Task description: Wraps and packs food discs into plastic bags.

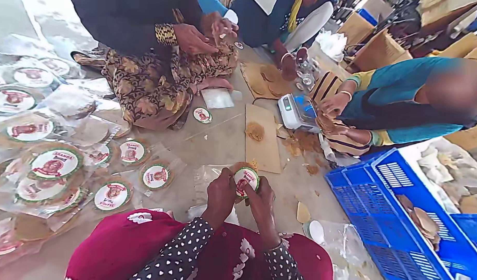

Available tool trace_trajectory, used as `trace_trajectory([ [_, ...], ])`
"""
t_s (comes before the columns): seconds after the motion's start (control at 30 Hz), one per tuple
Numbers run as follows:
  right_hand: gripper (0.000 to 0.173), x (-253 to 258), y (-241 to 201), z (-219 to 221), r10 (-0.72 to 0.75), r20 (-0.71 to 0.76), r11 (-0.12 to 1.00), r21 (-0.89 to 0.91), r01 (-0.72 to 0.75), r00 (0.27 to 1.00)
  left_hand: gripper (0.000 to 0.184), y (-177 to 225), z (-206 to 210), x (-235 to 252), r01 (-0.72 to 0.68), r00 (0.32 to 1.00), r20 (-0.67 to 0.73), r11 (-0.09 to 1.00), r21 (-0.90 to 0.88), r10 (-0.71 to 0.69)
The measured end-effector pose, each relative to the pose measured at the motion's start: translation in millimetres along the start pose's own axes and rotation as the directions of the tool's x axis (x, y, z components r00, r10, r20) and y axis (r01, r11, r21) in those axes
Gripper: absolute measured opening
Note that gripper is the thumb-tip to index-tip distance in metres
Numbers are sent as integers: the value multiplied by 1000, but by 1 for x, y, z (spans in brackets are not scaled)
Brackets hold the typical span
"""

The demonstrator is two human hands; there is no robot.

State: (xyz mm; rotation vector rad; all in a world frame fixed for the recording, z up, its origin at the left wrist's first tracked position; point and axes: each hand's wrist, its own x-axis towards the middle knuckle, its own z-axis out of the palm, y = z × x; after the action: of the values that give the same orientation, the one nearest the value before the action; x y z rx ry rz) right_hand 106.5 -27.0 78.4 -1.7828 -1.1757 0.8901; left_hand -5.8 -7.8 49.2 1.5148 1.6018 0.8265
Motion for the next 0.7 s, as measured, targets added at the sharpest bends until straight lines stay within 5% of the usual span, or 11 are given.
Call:
trace_trajectory([
  [0.17, 31, 10, 1, 8, 101, -25, 994, -27, -102, 995, 29, 2, 0, 0, 50, 994, 92, 998, 43, -53],
  [0.47, 28, 41, 0, 8, 381, 130, 881, 249, -402, 915, 32, 5, -2, 5, 89, 970, 212, 986, 139, -117],
  [0.7, 34, 35, 6, 16, 281, 89, 928, 230, -294, 956, 32, 10, -10, 9, 119, 960, 222, 965, 232, -172],
])
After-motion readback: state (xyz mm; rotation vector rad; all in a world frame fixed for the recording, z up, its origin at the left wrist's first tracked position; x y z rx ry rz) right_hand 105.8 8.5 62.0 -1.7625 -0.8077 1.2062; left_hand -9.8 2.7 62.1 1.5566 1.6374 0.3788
